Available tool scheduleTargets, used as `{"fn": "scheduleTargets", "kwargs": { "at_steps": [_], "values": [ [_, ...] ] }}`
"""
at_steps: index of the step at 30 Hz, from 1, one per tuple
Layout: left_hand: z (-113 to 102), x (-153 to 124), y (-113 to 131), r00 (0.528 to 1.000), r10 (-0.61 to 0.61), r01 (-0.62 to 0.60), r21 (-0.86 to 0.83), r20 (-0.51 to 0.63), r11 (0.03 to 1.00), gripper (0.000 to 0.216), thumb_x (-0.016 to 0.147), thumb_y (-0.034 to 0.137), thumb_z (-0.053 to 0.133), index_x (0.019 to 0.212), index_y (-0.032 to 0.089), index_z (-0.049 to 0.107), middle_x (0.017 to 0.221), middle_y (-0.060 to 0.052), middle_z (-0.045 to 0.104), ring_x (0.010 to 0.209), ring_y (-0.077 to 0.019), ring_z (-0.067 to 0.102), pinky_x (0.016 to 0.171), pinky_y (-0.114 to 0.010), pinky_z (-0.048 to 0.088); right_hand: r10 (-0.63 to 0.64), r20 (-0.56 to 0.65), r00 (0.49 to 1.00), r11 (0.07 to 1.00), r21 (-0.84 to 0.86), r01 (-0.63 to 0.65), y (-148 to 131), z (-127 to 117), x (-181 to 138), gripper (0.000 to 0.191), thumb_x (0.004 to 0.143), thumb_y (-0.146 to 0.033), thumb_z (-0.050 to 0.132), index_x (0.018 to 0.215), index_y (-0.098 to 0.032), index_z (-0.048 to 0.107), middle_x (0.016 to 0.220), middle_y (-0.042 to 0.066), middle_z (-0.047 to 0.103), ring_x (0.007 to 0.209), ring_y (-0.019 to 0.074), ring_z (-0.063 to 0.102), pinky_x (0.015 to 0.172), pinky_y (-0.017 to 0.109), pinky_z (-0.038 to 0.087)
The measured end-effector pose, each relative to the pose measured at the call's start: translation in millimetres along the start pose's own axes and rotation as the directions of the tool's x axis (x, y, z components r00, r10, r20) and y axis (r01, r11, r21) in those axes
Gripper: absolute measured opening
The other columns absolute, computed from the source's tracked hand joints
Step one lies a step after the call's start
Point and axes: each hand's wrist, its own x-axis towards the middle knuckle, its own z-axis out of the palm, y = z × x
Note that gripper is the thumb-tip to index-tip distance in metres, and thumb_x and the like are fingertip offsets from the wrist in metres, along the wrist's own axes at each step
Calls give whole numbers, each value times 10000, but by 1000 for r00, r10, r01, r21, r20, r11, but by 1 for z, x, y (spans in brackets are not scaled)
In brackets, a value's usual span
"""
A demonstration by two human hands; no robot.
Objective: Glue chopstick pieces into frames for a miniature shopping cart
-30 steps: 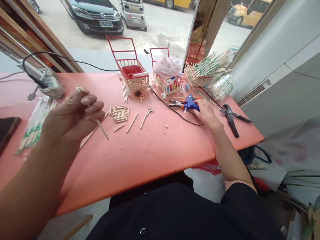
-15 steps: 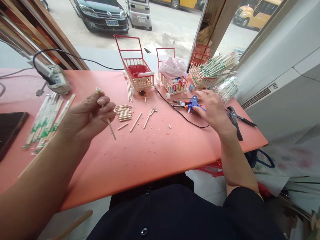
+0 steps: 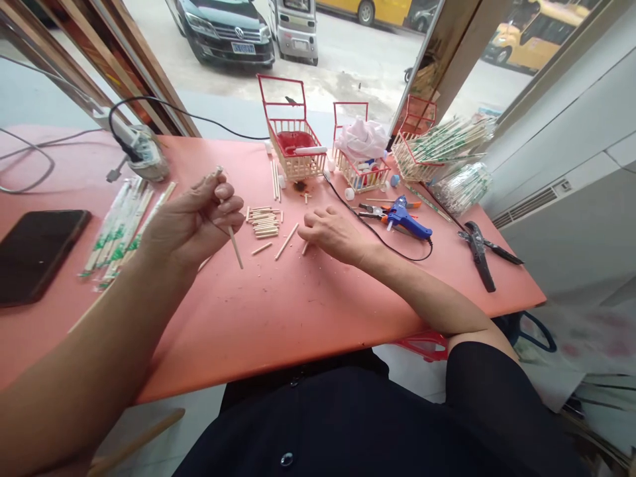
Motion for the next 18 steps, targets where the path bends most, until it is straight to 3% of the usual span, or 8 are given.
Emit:
{"fn": "scheduleTargets", "kwargs": {
  "at_steps": [4,7,9,12,18],
  "values": [
    [2,-1,-1,1000,0,-1,-9,-26,1000,248,1046,126,725,807,193,721,653,22,638,526,-68,533,433,-152,371,-108,-18,994,994,4,108,4,-1,-2,229,1168,-177,534,1089,-164,749,1139,145,770,1031,265,594,871,388,317],
    [5,0,-4,999,-6,6,-1,-53,1000,276,1056,110,702,790,176,728,641,28,635,507,-55,533,431,-136,361,-100,-76,992,985,135,110,2,3,-3,215,1158,-161,534,1046,-160,717,1100,138,761,986,247,592,875,375,346],
    [5,0,-7,998,-6,7,25,-59,1000,294,1060,100,687,778,168,732,634,29,634,500,-57,542,429,-138,370,-16,-156,988,950,307,63,0,2,-8,180,1143,-166,545,1028,-166,684,1051,120,748,940,226,593,867,357,377],
    [4,0,-11,999,12,-9,78,-44,997,307,1049,84,688,754,159,730,630,23,644,503,-72,571,420,-152,396,195,-297,935,808,589,19,-7,-13,-24,133,1095,-177,562,976,-195,620,930,51,695,828,177,567,807,317,415],
    [2,-6,-24,995,56,-69,169,78,983,201,887,149,913,764,165,755,655,18,694,525,-84,614,429,-152,454,544,-272,794,547,832,-89,-25,-50,-51,110,1038,-252,621,935,-225,598,794,-24,637,685,118,501,671,292,397]
  ]
}}
